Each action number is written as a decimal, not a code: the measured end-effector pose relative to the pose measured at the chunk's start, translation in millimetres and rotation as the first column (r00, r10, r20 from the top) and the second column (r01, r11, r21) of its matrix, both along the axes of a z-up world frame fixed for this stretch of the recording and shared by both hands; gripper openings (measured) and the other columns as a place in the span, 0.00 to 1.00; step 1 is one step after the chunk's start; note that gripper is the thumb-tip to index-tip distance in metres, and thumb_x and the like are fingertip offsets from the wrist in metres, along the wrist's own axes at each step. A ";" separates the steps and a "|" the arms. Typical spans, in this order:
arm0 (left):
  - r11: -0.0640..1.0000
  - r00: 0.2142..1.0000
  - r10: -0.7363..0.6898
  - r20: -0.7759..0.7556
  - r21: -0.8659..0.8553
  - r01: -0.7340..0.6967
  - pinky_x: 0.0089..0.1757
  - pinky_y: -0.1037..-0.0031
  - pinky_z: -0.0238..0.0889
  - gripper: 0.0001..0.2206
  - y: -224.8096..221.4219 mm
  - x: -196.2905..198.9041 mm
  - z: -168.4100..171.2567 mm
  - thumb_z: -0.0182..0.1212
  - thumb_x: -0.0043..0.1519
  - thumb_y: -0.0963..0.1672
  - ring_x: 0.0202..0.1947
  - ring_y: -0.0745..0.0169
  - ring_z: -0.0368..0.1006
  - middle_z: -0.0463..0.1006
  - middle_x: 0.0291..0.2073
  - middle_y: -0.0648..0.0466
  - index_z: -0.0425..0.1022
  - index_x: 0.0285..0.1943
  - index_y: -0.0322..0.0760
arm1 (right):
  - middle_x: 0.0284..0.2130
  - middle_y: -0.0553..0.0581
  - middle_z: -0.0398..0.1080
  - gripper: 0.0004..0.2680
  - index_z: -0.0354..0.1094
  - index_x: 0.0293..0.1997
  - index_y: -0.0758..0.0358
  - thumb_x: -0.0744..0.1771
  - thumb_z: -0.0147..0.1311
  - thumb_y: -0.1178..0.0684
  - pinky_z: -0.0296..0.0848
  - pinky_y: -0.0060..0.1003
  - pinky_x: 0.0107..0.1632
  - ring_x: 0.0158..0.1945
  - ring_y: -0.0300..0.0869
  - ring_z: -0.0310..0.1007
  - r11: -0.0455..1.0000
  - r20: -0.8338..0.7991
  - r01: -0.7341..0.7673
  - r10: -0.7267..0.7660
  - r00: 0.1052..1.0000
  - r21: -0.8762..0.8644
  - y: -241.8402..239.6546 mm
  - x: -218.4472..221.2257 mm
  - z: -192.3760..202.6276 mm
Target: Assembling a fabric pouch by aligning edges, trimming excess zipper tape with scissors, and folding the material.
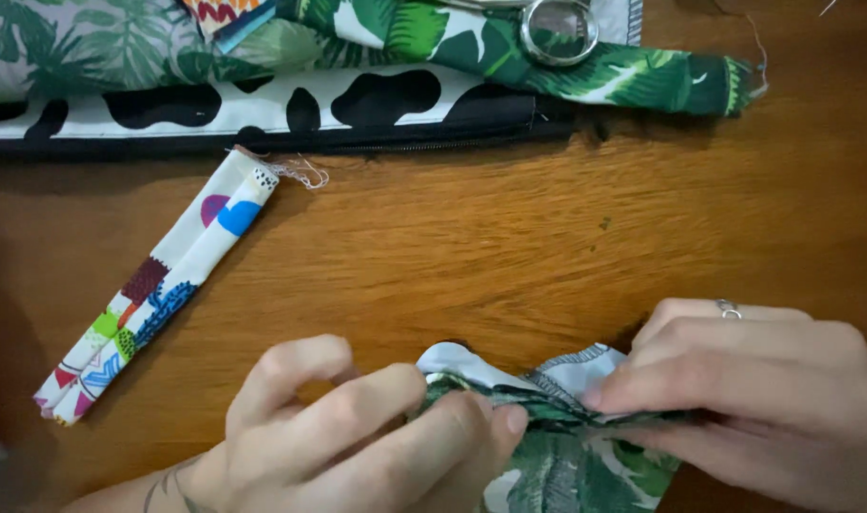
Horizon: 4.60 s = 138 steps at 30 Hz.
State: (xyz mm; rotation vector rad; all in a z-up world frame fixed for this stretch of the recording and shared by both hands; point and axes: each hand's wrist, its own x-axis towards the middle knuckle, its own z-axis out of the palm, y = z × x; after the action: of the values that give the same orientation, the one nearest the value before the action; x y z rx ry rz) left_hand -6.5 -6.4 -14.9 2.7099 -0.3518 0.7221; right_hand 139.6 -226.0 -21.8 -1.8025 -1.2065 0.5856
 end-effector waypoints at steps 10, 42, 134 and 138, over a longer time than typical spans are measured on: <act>0.981 0.992 -0.116 0.042 -0.152 0.121 0.36 0.76 0.55 0.07 5.4 5.2 4.4 0.68 0.64 0.43 0.30 0.73 0.73 0.80 0.34 0.67 0.74 0.37 0.52 | 0.22 0.41 0.82 0.05 0.80 0.30 0.51 0.56 0.69 0.52 0.76 0.25 0.28 0.20 0.32 0.75 0.993 -0.141 -0.052 0.037 0.989 -0.105 0.3 2.3 5.1; 0.936 0.978 -0.210 -0.003 -0.288 0.200 0.28 0.76 0.59 0.04 7.1 1.2 11.7 0.61 0.66 0.36 0.29 0.63 0.76 0.80 0.40 0.49 0.78 0.38 0.32 | 0.23 0.50 0.79 0.05 0.77 0.29 0.62 0.57 0.65 0.55 0.76 0.27 0.30 0.22 0.36 0.76 0.999 -0.033 -0.035 0.037 0.999 0.038 3.5 -7.6 1.6; 0.204 0.763 -0.507 -0.401 -0.916 -0.346 0.29 0.86 0.73 0.31 -23.9 -6.5 11.0 0.74 0.44 0.45 0.23 0.79 0.73 0.85 0.29 0.54 0.64 0.57 0.38 | 0.15 0.48 0.73 0.07 0.72 0.19 0.60 0.55 0.71 0.55 0.63 0.22 0.22 0.17 0.30 0.67 0.994 -0.218 0.073 -0.088 0.972 -0.077 0.1 -30.7 6.3; 0.373 0.785 -0.483 -0.388 -0.902 -0.217 0.44 0.84 0.81 0.21 -22.7 -7.7 10.5 0.68 0.55 0.43 0.41 0.70 0.85 0.86 0.38 0.53 0.64 0.55 0.38 | 0.16 0.50 0.75 0.06 0.74 0.22 0.62 0.55 0.70 0.58 0.67 0.23 0.23 0.19 0.33 0.70 0.997 -0.175 0.073 -0.072 0.982 -0.001 1.3 -28.1 8.5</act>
State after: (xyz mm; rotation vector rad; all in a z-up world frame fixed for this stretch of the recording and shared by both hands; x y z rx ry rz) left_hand -14.2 -29.0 -4.4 1.5730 0.0285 -0.1150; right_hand 111.5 -224.8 -13.3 -1.7433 -1.0193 0.6826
